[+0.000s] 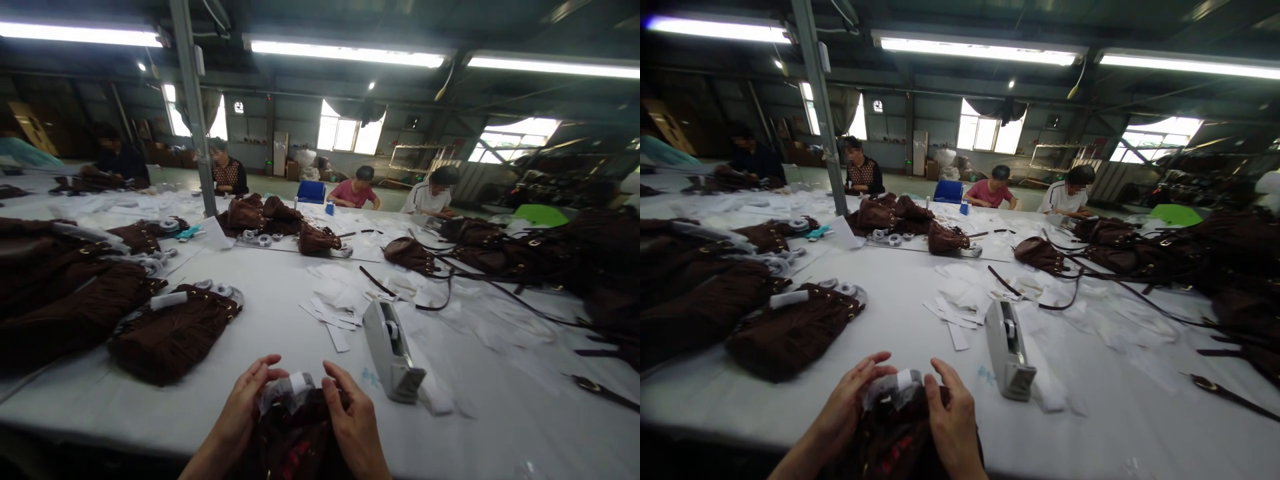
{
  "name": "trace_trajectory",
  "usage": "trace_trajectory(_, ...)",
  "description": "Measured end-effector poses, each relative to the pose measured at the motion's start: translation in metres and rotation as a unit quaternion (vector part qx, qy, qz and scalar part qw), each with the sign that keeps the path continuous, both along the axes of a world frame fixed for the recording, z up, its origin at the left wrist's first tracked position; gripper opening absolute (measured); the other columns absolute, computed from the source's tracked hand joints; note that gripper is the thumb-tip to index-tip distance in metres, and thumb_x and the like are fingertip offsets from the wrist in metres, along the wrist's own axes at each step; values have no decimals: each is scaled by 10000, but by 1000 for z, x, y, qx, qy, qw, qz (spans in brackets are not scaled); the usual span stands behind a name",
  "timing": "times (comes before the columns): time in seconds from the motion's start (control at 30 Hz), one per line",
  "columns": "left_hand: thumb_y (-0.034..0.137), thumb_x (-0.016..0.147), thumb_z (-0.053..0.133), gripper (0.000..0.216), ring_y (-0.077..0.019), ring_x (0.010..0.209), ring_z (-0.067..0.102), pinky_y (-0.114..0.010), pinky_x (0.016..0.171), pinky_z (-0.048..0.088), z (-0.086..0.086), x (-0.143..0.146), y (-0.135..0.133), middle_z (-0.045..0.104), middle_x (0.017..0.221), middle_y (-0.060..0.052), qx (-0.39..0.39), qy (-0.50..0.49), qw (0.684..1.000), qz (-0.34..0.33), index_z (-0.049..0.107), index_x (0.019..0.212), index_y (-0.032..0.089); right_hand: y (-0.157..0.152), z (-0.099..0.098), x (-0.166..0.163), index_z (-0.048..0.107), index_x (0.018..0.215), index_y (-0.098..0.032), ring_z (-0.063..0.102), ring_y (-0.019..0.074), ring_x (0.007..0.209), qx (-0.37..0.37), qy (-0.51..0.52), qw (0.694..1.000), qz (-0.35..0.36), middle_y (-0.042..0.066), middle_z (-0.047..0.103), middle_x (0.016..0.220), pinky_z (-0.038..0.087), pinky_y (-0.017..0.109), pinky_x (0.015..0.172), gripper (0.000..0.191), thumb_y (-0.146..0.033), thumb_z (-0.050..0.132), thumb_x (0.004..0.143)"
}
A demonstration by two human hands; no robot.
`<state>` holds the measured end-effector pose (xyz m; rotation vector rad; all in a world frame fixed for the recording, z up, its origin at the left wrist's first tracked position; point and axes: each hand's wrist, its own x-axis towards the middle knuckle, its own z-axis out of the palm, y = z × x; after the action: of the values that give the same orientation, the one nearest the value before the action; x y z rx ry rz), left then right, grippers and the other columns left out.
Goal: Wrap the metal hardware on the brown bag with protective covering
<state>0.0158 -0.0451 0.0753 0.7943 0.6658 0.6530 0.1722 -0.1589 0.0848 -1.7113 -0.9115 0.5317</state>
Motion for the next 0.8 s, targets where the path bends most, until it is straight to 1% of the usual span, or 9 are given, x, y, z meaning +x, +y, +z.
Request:
trace_trajectory(0.07,459,789,648,512,-193,760,650,-266,619,486,3,-3,2,684,994,-99,-12,-17,1000,7,517,1200,186,-6,-8,-1,635,1164,-208,522,282,1189,-26,-59,998,1,96,613,1245,386,466,1054,422,-479,523,861)
trace_trajectory(0.13,418,770,681,531,-189,760,655,-260,614,488,3,-7,5,682,1031,-107,-14,-21,1000,17,502,1214,189,-9,-18,-3,642,1161,-221,534,293,1168,-41,-97,994,-6,93,633,1212,404,485,1034,404,-458,527,856)
trace_trajectory(0.23,384,750,707,551,-178,782,657,-259,652,493,-2,-13,10,665,1094,-117,-5,-22,999,26,495,1220,190,-9,-29,-9,657,1140,-217,557,299,1126,-32,-142,989,-22,101,655,1164,434,499,998,376,-421,514,858)
trace_trajectory(0.33,402,740,713,572,-167,788,651,-254,663,482,-10,-19,11,651,1118,-106,-10,4,999,33,485,1224,200,-10,-34,-11,657,1131,-208,567,289,1111,-5,-147,988,-34,106,660,1149,446,485,988,369,-405,479,875)
trace_trajectory(0.4,440,752,694,579,-168,773,641,-259,663,472,-14,-21,10,665,1046,-91,-10,38,999,16,479,1223,183,-14,-35,-9,644,1144,-199,560,273,1131,11,-125,991,-44,107,644,1178,442,459,1004,378,-407,455,890)
trace_trajectory(0.47,461,765,678,587,-174,788,628,-271,704,467,-15,-20,9,674,954,-74,23,65,997,-16,473,1222,155,-20,-36,-4,624,1161,-182,547,263,1156,17,-101,992,-67,110,620,1219,423,446,1031,398,-417,439,899)
trace_trajectory(0.57,414,739,718,617,-187,842,617,-282,766,457,-13,-15,8,662,920,-53,109,70,989,-67,461,1235,151,-32,-41,5,602,1178,-143,519,277,1192,12,-102,987,-123,130,592,1255,385,462,1063,450,-444,429,892)
trace_trajectory(0.7,395,762,684,521,-211,871,607,-299,764,461,-5,-13,7,650,951,-55,173,85,978,-83,520,1205,176,-49,-56,13,581,1201,-127,484,301,1231,-12,-106,980,-166,148,558,1297,355,481,1081,515,-492,431,870)
trace_trajectory(0.8,408,819,604,383,-254,986,586,-352,870,448,0,-19,4,656,1052,-91,255,152,950,-102,608,1131,186,-61,-68,16,556,1244,-154,516,298,1209,-53,-48,983,-169,133,553,1315,389,461,1063,548,-523,464,849)
